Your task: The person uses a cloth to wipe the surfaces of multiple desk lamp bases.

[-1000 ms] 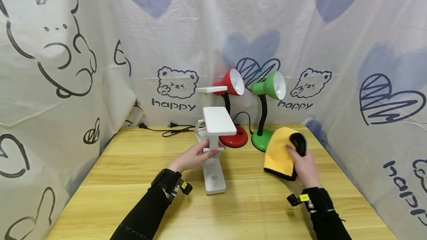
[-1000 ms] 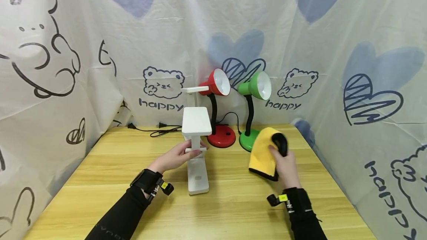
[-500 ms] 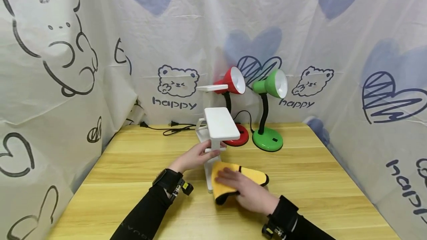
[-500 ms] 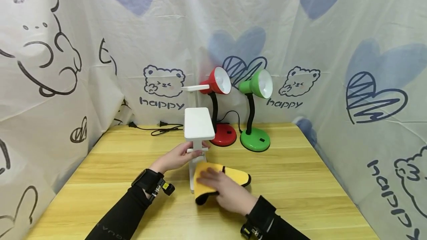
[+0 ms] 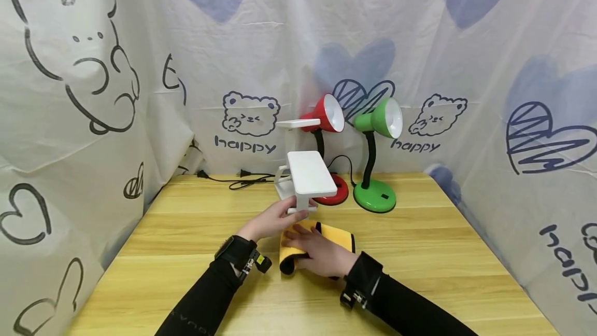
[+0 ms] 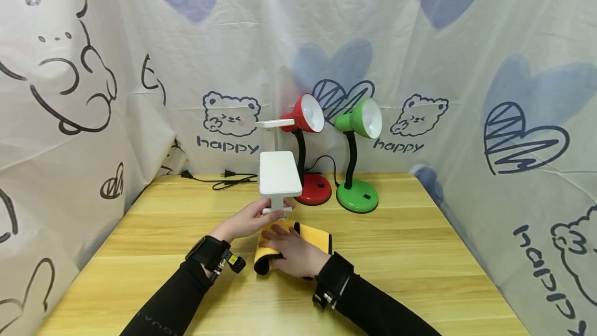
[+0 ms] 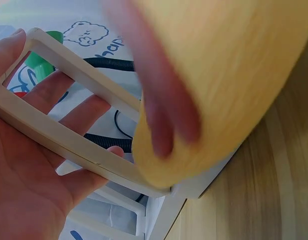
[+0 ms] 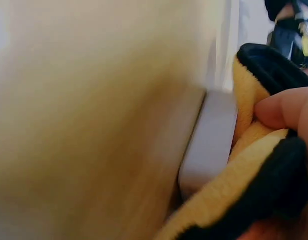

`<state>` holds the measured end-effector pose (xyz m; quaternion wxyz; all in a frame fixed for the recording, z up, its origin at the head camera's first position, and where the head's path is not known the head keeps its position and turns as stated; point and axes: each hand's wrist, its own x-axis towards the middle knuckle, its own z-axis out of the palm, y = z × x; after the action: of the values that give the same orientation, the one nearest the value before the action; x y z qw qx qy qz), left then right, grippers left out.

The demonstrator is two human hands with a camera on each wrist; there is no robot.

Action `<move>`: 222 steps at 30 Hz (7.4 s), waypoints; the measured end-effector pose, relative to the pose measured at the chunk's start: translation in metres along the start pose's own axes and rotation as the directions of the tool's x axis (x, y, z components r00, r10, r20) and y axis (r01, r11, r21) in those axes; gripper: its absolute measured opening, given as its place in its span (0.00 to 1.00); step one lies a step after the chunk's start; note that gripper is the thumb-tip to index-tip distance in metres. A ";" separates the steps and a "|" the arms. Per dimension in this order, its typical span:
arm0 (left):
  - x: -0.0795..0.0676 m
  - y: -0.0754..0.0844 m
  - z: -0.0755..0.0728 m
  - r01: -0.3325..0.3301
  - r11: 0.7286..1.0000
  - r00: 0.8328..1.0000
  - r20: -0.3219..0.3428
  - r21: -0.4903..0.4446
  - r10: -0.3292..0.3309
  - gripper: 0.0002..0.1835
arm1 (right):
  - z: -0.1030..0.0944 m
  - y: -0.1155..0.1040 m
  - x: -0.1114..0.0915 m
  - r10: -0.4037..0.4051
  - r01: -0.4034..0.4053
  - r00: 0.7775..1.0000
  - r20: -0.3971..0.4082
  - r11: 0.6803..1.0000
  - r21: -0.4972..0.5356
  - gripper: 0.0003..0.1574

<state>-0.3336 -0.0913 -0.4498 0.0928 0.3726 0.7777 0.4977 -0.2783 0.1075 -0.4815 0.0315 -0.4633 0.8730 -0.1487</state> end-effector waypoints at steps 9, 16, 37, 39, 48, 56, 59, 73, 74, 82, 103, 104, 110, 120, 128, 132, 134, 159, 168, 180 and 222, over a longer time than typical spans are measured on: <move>-0.002 -0.006 -0.002 0.001 1.000 1.000 0.002 0.005 -0.001 0.21 | -0.003 0.024 0.018 -0.079 0.079 0.997 0.001 0.997 -0.017 0.35; 0.001 -0.004 -0.001 -0.017 1.000 1.000 0.014 0.015 0.017 0.19 | -0.002 0.017 0.000 -0.024 0.021 0.999 0.035 0.997 0.078 0.36; 0.003 -0.004 0.000 -0.005 0.999 1.000 0.004 0.051 0.005 0.17 | -0.016 -0.037 -0.050 -0.003 -0.032 0.979 0.205 0.985 0.168 0.33; 0.003 -0.004 0.000 -0.004 0.999 1.000 0.001 0.052 0.004 0.17 | -0.015 -0.035 -0.046 0.011 -0.049 0.979 0.202 0.982 0.180 0.31; 0.002 -0.004 0.001 -0.012 1.000 1.000 -0.007 0.026 0.012 0.17 | -0.016 -0.016 -0.021 0.059 -0.098 0.983 0.176 0.970 0.224 0.24; 0.000 -0.003 0.001 0.004 1.000 1.000 0.001 0.016 -0.004 0.18 | -0.019 0.005 0.004 0.072 -0.102 0.990 0.122 0.958 0.269 0.23; 0.001 -0.004 0.001 0.006 1.000 1.000 -0.003 0.021 -0.006 0.18 | -0.019 0.012 0.013 0.051 -0.066 0.996 0.069 0.967 0.244 0.23; 0.001 -0.005 0.001 -0.009 1.000 1.000 0.002 -0.009 0.009 0.17 | -0.009 0.019 0.017 0.032 -0.023 0.999 -0.035 0.972 0.233 0.26; 0.001 -0.005 0.001 -0.011 1.000 1.000 -0.002 -0.006 0.011 0.17 | -0.010 0.016 0.014 0.045 -0.037 0.999 -0.024 0.970 0.241 0.26; 0.000 0.008 0.000 -0.011 1.000 1.000 -0.009 -0.007 0.011 0.18 | -0.011 -0.009 -0.015 0.105 -0.122 0.992 0.073 0.940 0.320 0.23; -0.004 0.027 -0.002 -0.007 1.000 1.000 0.004 -0.020 0.007 0.19 | -0.012 -0.032 -0.030 0.123 -0.158 0.983 0.137 0.947 0.281 0.21; -0.004 0.025 -0.002 -0.007 1.000 1.000 0.002 -0.021 0.007 0.19 | -0.012 -0.030 -0.027 0.126 -0.160 0.983 0.133 0.945 0.286 0.21; 0.000 0.004 0.001 -0.010 1.000 1.000 -0.010 -0.012 0.009 0.19 | -0.013 -0.015 -0.010 0.127 -0.149 0.988 0.092 0.945 0.292 0.22; 0.001 -0.004 0.000 0.003 0.999 1.000 0.023 -0.040 -0.002 0.20 | -0.013 0.011 0.021 0.142 -0.127 0.989 -0.033 0.951 0.283 0.13; 0.001 -0.003 0.001 0.015 0.998 1.000 0.010 -0.061 -0.014 0.17 | -0.009 0.015 0.021 0.148 -0.125 0.987 -0.068 0.955 0.268 0.21; 0.001 -0.005 0.001 0.006 0.998 1.000 0.012 -0.058 -0.005 0.18 | -0.010 0.006 0.010 0.163 -0.147 0.986 -0.023 0.937 0.316 0.22; 0.002 -0.007 0.001 -0.004 0.999 1.000 0.019 -0.053 0.005 0.19 | -0.010 -0.001 0.002 0.184 -0.178 0.983 0.014 0.923 0.341 0.23; 0.002 -0.008 0.004 0.017 1.000 1.000 -0.004 -0.024 -0.018 0.18 | -0.012 -0.009 -0.011 0.173 -0.191 0.982 0.081 0.898 0.396 0.22; 0.000 -0.009 -0.003 0.017 1.000 1.000 -0.024 -0.020 -0.018 0.21 | -0.013 0.023 0.028 0.212 -0.178 0.973 -0.088 0.939 0.295 0.19; 0.003 -0.012 -0.002 -0.001 1.000 1.000 -0.010 -0.017 0.001 0.21 | -0.010 -0.005 -0.002 0.217 -0.206 0.976 0.012 0.908 0.365 0.24; 0.000 -0.005 0.001 0.081 0.984 0.996 -0.011 -0.159 -0.084 0.21 | -0.011 0.010 0.019 0.125 -0.109 0.991 -0.047 0.960 0.256 0.20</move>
<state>-0.3352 -0.0921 -0.4544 0.1357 0.3270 0.7512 0.5571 -0.2996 0.0994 -0.4718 0.0719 -0.3981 0.8734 -0.2711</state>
